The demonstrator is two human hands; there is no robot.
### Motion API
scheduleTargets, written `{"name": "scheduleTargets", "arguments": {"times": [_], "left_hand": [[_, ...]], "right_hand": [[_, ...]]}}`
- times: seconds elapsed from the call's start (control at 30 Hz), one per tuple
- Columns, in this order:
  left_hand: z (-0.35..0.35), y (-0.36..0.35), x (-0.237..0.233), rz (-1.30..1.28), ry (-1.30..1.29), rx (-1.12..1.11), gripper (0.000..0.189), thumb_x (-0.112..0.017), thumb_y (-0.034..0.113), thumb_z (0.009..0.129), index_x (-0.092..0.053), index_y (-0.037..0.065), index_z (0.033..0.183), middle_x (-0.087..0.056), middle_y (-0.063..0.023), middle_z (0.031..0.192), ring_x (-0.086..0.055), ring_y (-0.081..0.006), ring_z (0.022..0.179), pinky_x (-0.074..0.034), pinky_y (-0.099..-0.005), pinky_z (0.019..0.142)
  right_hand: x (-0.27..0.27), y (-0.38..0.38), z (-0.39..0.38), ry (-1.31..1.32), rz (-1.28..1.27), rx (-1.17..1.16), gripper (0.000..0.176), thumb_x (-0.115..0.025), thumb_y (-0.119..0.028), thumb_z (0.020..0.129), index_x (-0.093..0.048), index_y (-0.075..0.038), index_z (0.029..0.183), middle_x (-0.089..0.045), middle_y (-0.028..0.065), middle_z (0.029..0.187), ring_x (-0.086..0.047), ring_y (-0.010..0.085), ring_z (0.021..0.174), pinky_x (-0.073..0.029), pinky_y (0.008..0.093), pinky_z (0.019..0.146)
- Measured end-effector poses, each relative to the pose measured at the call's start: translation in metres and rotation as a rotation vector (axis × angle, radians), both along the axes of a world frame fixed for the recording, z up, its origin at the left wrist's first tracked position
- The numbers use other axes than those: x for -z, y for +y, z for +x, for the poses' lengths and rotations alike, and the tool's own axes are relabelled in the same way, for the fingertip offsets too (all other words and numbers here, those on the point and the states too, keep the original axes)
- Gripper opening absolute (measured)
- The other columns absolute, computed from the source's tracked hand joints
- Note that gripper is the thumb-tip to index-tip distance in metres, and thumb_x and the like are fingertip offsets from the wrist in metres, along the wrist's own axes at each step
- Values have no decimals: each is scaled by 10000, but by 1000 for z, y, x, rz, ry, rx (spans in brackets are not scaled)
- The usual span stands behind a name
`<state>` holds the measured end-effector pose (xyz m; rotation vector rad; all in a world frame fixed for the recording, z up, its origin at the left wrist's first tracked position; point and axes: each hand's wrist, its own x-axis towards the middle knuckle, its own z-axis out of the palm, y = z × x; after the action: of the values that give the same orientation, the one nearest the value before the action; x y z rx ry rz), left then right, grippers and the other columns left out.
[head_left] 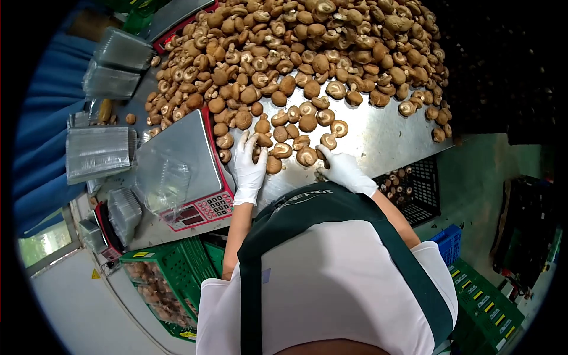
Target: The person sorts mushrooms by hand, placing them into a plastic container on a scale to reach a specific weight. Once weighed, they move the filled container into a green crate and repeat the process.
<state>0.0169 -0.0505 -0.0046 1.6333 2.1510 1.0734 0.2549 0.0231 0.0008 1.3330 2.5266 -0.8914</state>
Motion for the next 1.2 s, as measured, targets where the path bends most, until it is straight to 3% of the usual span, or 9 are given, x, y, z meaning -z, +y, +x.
{"name": "scheduleTargets", "arguments": {"times": [0.17,0.27,0.4,0.47,0.57,0.63,0.77,0.93,1.2], "left_hand": [[-7,-20,7,-31,8,-103,395,-644,151,774,-558,66,1150,-466,-165,1269,-467,-333,1147,-385,-382,968],[-9,-31,13,-90,-27,-135,410,-645,159,775,-552,62,1162,-458,-168,1275,-451,-334,1165,-376,-383,982],[-10,-40,24,-128,-87,-146,494,-663,186,764,-505,52,1213,-430,-176,1299,-427,-338,1193,-354,-384,1006],[-8,-39,25,-165,-70,-152,559,-673,202,757,-462,37,1248,-408,-182,1319,-401,-343,1215,-341,-390,1016],[-6,-35,22,-226,-63,-84,746,-719,276,711,-366,37,1324,-320,-200,1391,-343,-355,1267,-310,-396,1038],[-2,-30,15,-303,-80,-20,950,-769,376,631,-281,55,1381,-233,-211,1441,-280,-345,1316,-269,-423,1059],[10,-22,24,-364,201,141,1141,-820,439,515,-218,87,1419,-182,-228,1449,-151,-480,1310,-219,-494,1069],[20,-5,16,-306,351,151,1151,-830,418,479,-236,104,1414,-249,-227,1418,-321,-475,1190,-319,-487,993],[20,19,8,-378,167,78,1054,-836,336,503,-299,103,1379,-341,-218,1341,-430,-397,1140,-444,-421,887]], "right_hand": [[2,11,16,126,-81,119,331,-544,-311,820,-530,-176,1122,-636,184,739,-623,366,699,-502,437,668],[-28,19,64,217,-195,172,389,-632,-267,773,-589,-85,1114,-655,187,858,-657,300,780,-513,347,732],[-39,25,147,-50,-336,153,504,-671,-228,742,-548,-80,1209,-659,171,921,-644,268,855,-493,323,796],[-56,24,154,-405,-373,200,563,-672,-257,749,-504,-88,1259,-657,170,946,-642,281,864,-495,334,791],[-41,28,165,-447,-257,264,636,-653,-365,750,-447,-154,1314,-640,186,1002,-616,317,935,-487,378,812],[-25,35,151,-336,-144,297,663,-659,-386,744,-434,-160,1326,-643,182,1002,-617,317,936,-487,378,819],[-27,53,79,2,8,319,740,-716,-399,687,-433,-154,1326,-607,185,1096,-602,320,975,-485,378,850],[-2,61,2,11,185,21,1085,-806,-465,538,-233,-183,1416,-320,208,1402,-489,360,1132,-488,428,839],[4,41,5,112,151,-10,963,-809,-375,568,-308,-208,1374,-330,172,1379,-502,351,1095,-510,408,788]]}}
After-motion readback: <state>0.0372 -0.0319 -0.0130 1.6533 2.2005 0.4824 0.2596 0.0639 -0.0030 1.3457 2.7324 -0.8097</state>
